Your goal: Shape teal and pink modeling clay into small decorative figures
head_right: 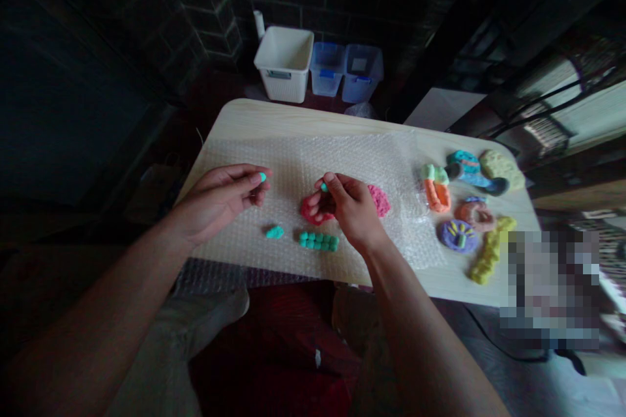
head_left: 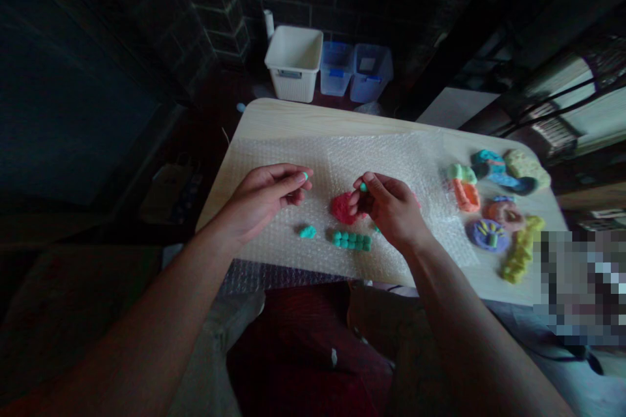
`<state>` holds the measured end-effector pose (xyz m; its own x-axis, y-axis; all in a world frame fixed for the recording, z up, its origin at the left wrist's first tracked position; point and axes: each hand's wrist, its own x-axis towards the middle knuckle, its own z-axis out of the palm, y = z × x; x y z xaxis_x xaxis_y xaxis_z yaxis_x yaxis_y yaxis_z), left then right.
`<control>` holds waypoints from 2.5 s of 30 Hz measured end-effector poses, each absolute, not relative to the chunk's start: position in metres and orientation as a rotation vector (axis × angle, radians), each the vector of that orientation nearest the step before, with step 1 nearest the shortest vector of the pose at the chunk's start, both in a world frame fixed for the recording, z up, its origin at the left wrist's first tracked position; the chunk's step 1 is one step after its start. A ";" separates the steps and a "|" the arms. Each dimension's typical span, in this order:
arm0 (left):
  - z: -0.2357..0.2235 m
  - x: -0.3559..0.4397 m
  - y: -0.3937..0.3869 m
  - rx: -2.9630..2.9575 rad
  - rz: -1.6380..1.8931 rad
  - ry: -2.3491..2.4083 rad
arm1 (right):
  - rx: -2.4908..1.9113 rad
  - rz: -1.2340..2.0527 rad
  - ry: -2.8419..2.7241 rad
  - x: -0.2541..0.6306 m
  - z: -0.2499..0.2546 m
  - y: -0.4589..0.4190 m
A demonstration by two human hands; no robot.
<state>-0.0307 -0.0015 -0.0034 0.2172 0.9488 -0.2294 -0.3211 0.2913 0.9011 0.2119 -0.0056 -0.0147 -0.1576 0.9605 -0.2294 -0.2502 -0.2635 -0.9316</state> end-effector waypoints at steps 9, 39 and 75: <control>-0.003 -0.031 0.000 0.830 1.034 0.948 | -1.127 1.572 -0.976 0.210 -0.016 -0.007; -0.007 -0.028 0.000 0.932 1.001 1.020 | -0.919 1.878 -0.923 0.204 -0.016 -0.012; -0.008 -0.028 0.001 0.915 0.991 1.095 | -1.092 1.502 -1.078 0.206 -0.023 -0.009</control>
<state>-0.0277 0.0005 -0.0076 0.1576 0.9495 -0.2714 -0.1749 0.2974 0.9386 0.2056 -0.0090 -0.0226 -0.1452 0.9810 -0.1289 -0.1917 -0.1557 -0.9690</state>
